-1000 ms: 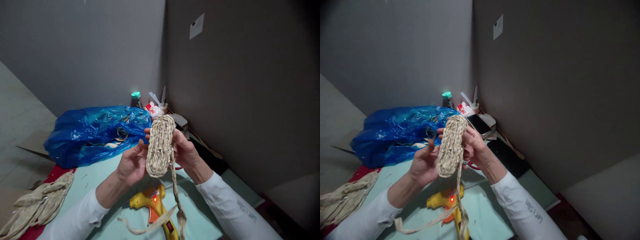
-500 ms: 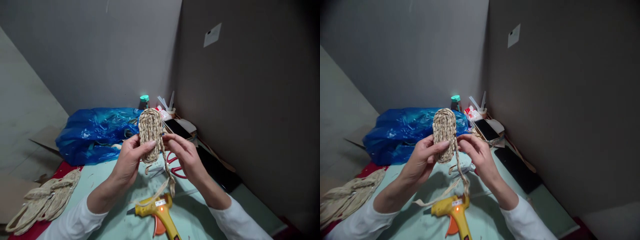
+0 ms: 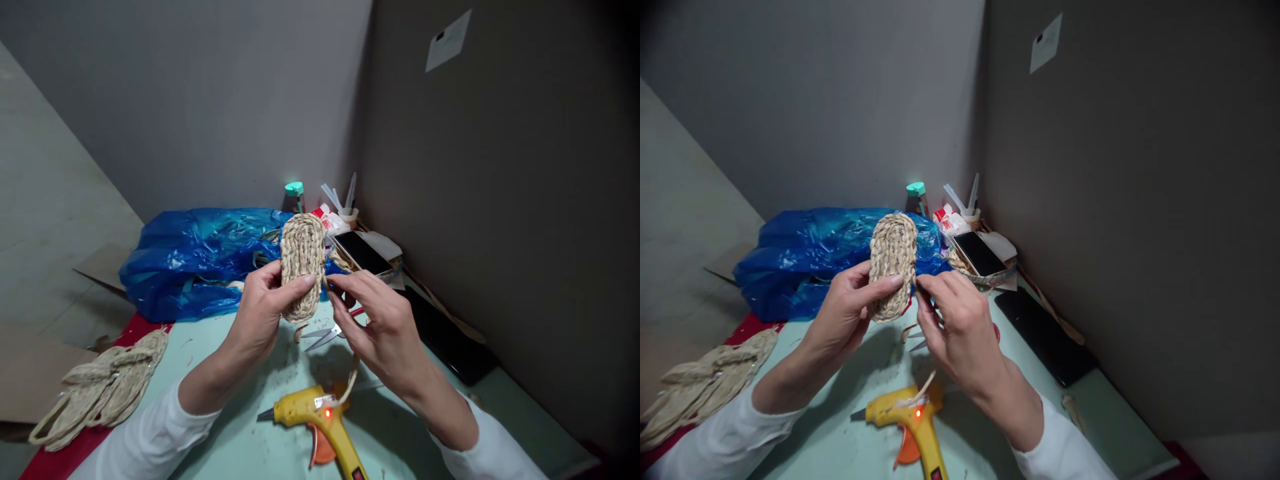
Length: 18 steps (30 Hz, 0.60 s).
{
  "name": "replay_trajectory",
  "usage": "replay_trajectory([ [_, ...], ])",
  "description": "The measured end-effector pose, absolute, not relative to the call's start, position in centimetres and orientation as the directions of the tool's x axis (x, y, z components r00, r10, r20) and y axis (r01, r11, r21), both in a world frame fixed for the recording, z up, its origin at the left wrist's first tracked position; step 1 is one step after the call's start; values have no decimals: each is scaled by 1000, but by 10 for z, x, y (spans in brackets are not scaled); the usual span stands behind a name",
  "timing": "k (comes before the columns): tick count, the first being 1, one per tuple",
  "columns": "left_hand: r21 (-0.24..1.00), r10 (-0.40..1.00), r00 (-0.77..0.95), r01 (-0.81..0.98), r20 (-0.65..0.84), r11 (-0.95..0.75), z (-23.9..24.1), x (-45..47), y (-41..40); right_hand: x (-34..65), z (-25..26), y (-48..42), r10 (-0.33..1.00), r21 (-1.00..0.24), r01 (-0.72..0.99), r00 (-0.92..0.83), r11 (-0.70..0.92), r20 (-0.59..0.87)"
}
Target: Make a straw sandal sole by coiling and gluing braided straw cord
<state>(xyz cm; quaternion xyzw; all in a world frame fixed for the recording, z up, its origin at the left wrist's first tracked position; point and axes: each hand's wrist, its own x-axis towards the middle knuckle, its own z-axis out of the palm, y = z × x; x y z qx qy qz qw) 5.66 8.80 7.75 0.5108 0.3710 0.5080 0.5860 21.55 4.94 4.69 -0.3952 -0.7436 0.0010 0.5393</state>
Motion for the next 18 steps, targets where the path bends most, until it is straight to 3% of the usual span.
replay_trajectory([
  [8,996,961,261,-35,90,-84,69,50,99,223,46,58,523,-169,731,-288,661,802],
  [18,1000,967,254,-22,6,0,45,39,96,216,29,64,504,-56,710,-440,702,744],
])
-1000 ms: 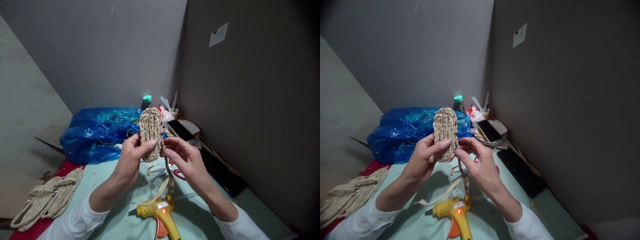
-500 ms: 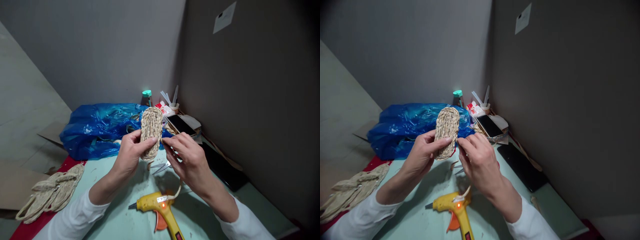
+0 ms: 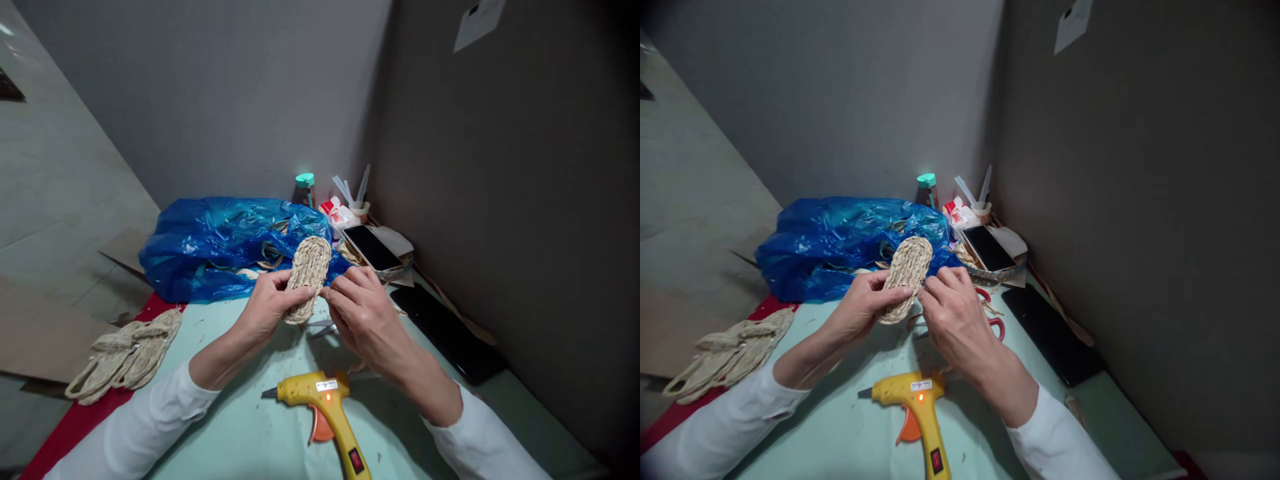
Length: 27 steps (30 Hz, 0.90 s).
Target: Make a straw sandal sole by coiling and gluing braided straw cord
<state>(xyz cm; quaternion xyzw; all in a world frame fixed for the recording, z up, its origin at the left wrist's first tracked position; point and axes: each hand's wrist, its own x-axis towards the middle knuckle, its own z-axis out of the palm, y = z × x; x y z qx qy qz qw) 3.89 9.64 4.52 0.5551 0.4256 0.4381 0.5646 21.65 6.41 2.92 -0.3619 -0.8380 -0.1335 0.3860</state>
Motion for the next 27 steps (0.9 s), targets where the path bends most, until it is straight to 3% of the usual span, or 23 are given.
replay_trajectory([
  [16,950,969,182,-232,-167,207,6,-3,48,189,14,48,463,-52,549,-647,834,606],
  [23,926,980,132,-329,-148,184,3,-9,37,189,13,45,462,-97,552,-575,828,675],
  [27,917,988,81,-367,-133,154,6,-18,40,196,22,44,495,-192,583,-420,789,760],
])
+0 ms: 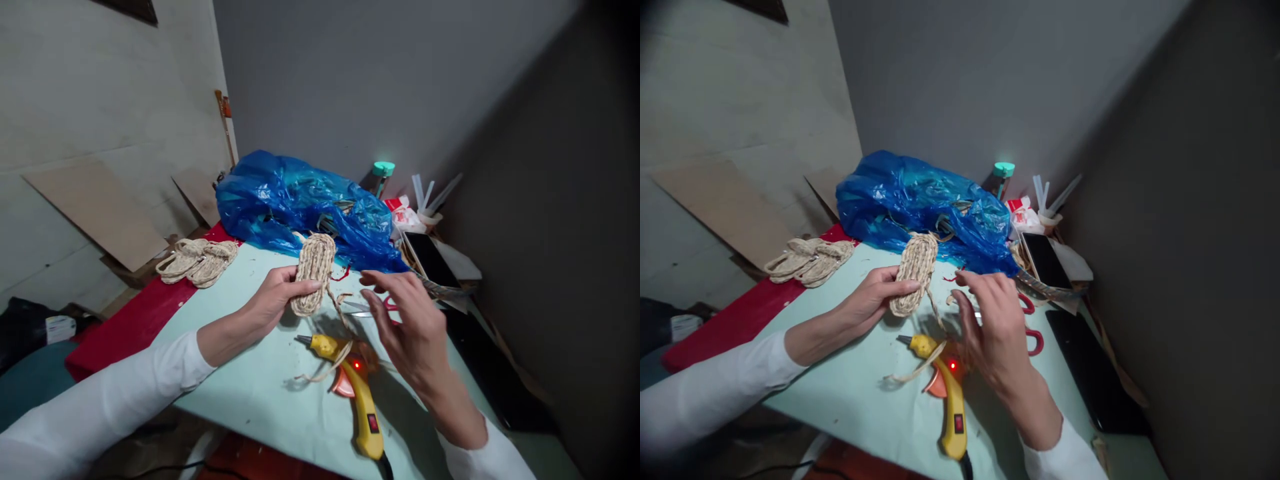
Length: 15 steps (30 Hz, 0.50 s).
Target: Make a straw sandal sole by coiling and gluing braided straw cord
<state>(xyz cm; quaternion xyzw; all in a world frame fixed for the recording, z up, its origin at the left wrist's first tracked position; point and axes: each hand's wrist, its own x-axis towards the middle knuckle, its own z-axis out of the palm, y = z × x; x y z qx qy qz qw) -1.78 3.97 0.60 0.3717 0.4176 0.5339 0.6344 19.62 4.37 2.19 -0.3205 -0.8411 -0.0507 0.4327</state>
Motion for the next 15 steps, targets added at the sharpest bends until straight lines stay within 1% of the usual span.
replay_trajectory([
  [3,911,996,6,-402,-93,88,10,-28,45,203,26,45,529,-251,618,-318,745,787],
  [5,901,997,-38,-432,-70,47,12,-35,49,209,23,49,538,-246,630,-325,736,778],
  [9,863,996,-66,-505,-54,14,17,-42,52,228,7,56,565,-166,671,-434,722,702],
  [12,828,996,-52,-560,-76,34,20,-43,52,251,-5,55,604,-90,715,-508,693,614],
  [15,788,994,-20,-611,-109,74,24,-42,50,275,-17,51,655,-13,773,-528,634,540],
])
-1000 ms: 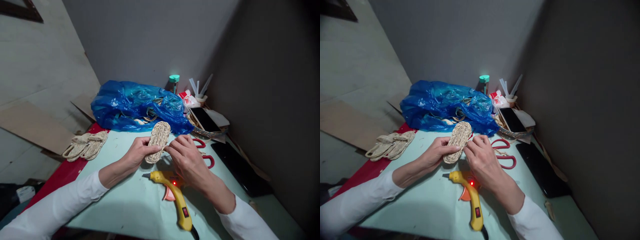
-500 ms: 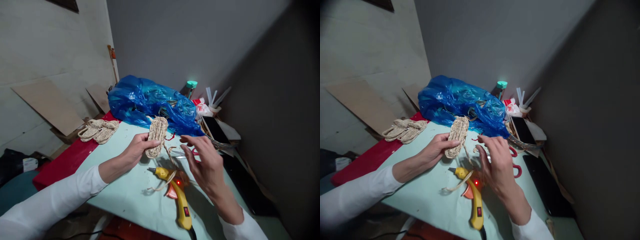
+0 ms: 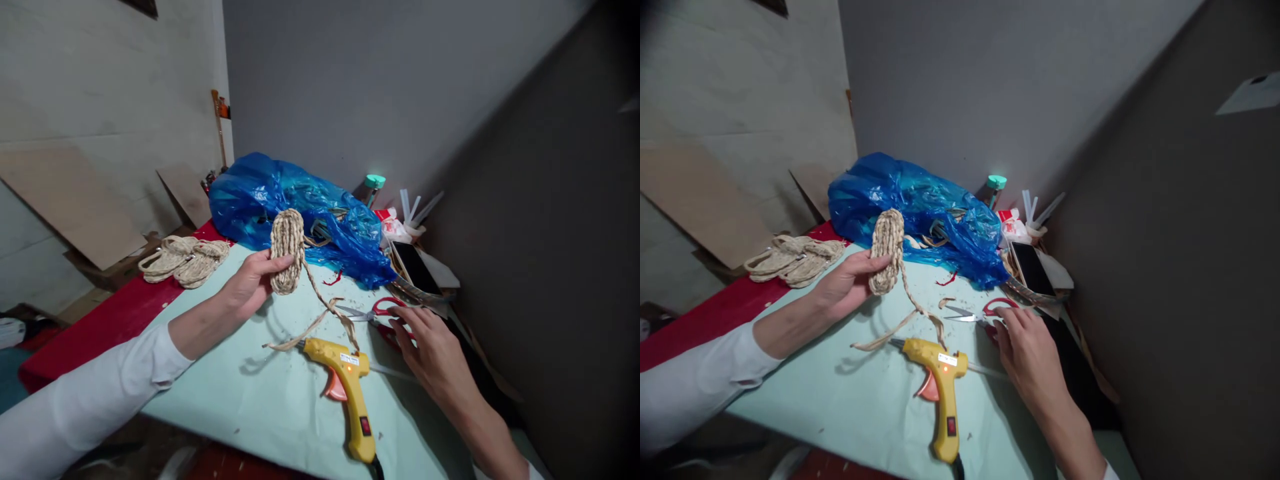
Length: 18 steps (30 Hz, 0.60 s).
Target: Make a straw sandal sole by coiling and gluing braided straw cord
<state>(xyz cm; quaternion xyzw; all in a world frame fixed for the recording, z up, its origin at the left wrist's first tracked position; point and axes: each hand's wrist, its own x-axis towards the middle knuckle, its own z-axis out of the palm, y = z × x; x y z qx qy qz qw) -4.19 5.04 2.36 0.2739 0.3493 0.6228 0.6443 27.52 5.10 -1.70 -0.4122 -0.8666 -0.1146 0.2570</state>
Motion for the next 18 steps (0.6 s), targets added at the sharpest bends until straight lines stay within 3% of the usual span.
replay_trajectory([
  [6,712,987,74,-686,-139,152,28,-41,48,304,-39,52,726,64,808,-557,585,402],
  [18,681,980,196,-712,-41,171,20,-41,49,301,-21,83,626,68,677,-710,733,323],
])
